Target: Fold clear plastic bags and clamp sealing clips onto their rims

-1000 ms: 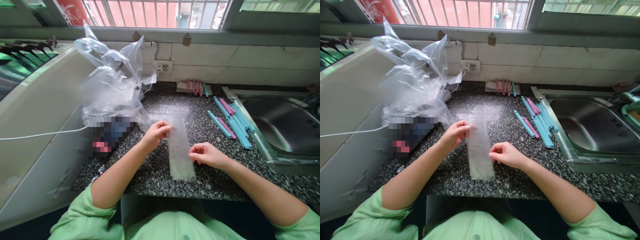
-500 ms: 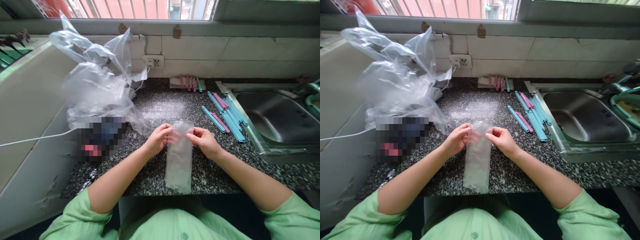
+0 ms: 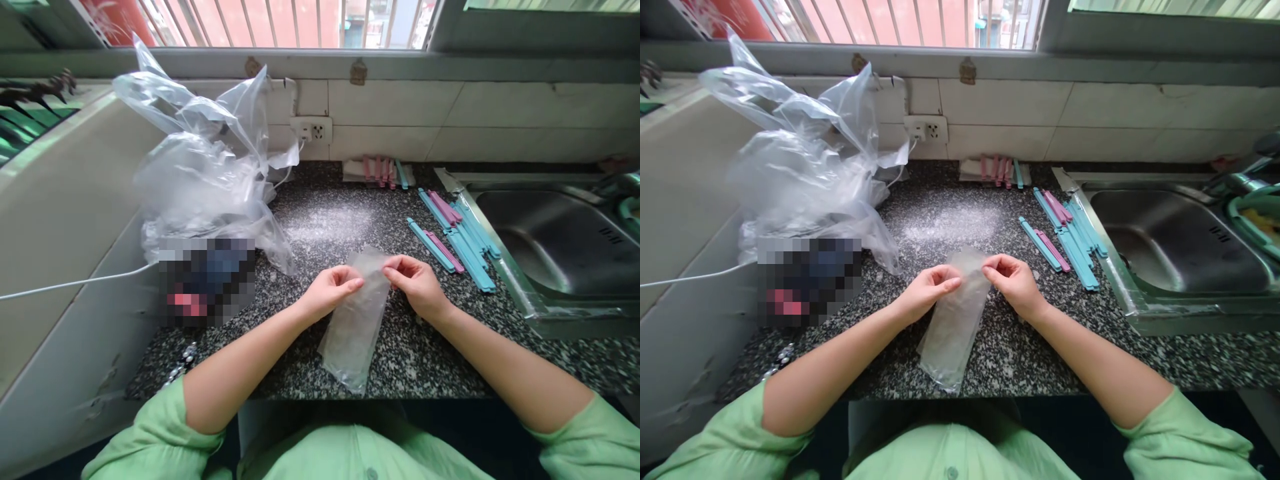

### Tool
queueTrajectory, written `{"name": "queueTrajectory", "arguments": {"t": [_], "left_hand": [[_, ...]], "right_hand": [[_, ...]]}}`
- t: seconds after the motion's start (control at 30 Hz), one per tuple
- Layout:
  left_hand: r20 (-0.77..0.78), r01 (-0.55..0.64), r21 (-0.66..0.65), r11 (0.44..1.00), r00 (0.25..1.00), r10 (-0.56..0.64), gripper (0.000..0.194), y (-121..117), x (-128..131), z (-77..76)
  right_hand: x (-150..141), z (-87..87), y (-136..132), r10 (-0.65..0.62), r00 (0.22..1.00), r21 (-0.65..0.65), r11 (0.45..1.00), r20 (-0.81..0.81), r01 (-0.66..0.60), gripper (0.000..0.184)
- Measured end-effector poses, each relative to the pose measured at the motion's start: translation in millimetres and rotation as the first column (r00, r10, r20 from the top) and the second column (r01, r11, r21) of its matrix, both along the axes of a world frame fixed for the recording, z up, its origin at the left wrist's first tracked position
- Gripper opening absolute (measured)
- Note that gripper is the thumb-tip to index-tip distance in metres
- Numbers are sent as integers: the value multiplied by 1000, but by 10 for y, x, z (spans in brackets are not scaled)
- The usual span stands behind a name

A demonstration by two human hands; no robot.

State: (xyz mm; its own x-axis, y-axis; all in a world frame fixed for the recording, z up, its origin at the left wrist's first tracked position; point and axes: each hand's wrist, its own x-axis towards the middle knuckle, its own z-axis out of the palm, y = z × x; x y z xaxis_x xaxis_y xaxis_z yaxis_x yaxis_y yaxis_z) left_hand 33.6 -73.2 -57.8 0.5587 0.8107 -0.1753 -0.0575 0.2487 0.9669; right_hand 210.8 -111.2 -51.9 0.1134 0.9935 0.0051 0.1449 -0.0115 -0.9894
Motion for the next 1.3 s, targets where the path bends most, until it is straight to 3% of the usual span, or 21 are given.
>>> {"name": "queueTrajectory", "arguments": {"t": [0.17, 0.33, 0.47, 0.63, 0.87, 1.0, 1.3], "left_hand": [[43, 77, 20, 997, 996, -78, 35, -19, -11, -18], [-39, -37, 138, 990, 998, 43, 34, -22, -26, -74], [-69, -53, 173, 983, 995, 66, 34, -13, -22, -68], [-56, -32, 62, 998, 998, 35, 36, -7, -28, -74], [30, -114, -113, 987, 993, 118, 40, 10, -33, -76], [51, -162, -138, 977, 984, 171, 38, 12, -34, -72], [-44, -74, -27, 997, 996, 73, 35, 4, -51, -32]], "right_hand": [[-16, 23, -32, 45, 998, 58, 997, -53, -42, 27], [-4, 28, -35, 132, 991, 18, 991, 7, -132, 26], [-14, -33, -34, 141, 985, 57, 987, 102, -147, 24], [-21, -52, -40, 129, 985, 40, 990, 118, -134, 25], [-66, -34, -60, 204, 959, -59, 979, 195, -197, 24], [-74, -23, -72, 277, 943, -107, 959, 183, -261, 27], [-73, 7, -62, 56, 988, -42, 998, 143, -51, 28]]}}
